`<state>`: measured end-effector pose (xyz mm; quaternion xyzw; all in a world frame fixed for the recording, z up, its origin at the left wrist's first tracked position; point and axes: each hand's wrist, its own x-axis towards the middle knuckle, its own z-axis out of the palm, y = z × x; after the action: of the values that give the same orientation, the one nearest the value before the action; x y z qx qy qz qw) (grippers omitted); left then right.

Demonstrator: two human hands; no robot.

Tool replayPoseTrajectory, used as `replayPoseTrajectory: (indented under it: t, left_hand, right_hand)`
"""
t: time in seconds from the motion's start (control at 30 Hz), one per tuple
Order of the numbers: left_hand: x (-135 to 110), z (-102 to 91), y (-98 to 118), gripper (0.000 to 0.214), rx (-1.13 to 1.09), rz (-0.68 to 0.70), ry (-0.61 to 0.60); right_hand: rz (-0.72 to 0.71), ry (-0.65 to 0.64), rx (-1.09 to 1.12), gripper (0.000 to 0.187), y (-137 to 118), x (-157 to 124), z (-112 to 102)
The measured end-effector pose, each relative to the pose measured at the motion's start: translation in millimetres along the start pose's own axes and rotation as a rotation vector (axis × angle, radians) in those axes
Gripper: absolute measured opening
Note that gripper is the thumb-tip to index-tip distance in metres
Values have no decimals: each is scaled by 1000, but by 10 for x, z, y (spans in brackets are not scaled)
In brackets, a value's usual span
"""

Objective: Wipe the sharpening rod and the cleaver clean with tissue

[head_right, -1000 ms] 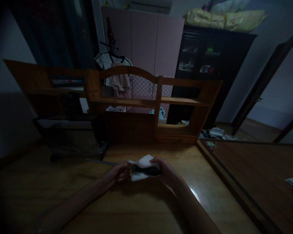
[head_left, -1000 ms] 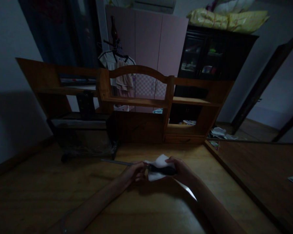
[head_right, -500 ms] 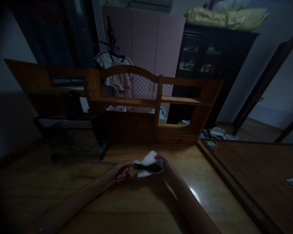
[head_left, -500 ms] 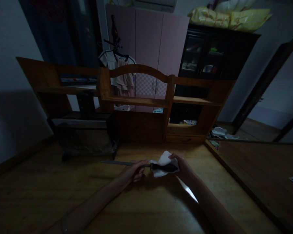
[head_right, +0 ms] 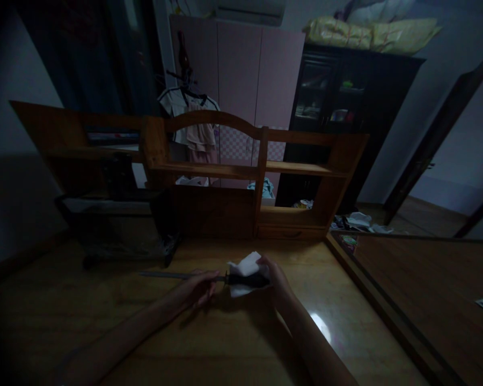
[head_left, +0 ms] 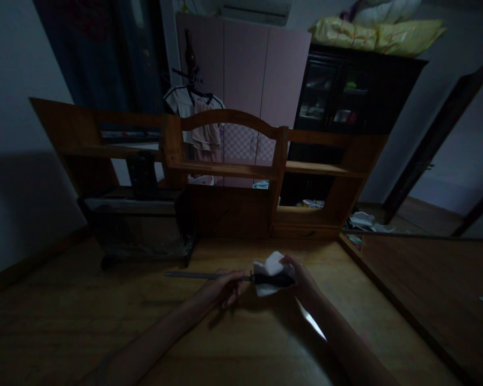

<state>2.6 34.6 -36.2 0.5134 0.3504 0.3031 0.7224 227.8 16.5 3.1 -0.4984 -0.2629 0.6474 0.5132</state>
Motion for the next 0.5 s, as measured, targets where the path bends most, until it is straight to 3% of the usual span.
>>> replayPoseTrajectory:
  t: [0.27, 0.5]
  left_hand:
    - [42, -78, -53, 46, -101, 12, -15]
    - [-28, -13, -19, 39, -194, 34, -66]
  right_hand:
    - [-118, 75, 66, 23, -73, 120, -169]
    - [-107, -119, -123, 30, 21, 81, -81]
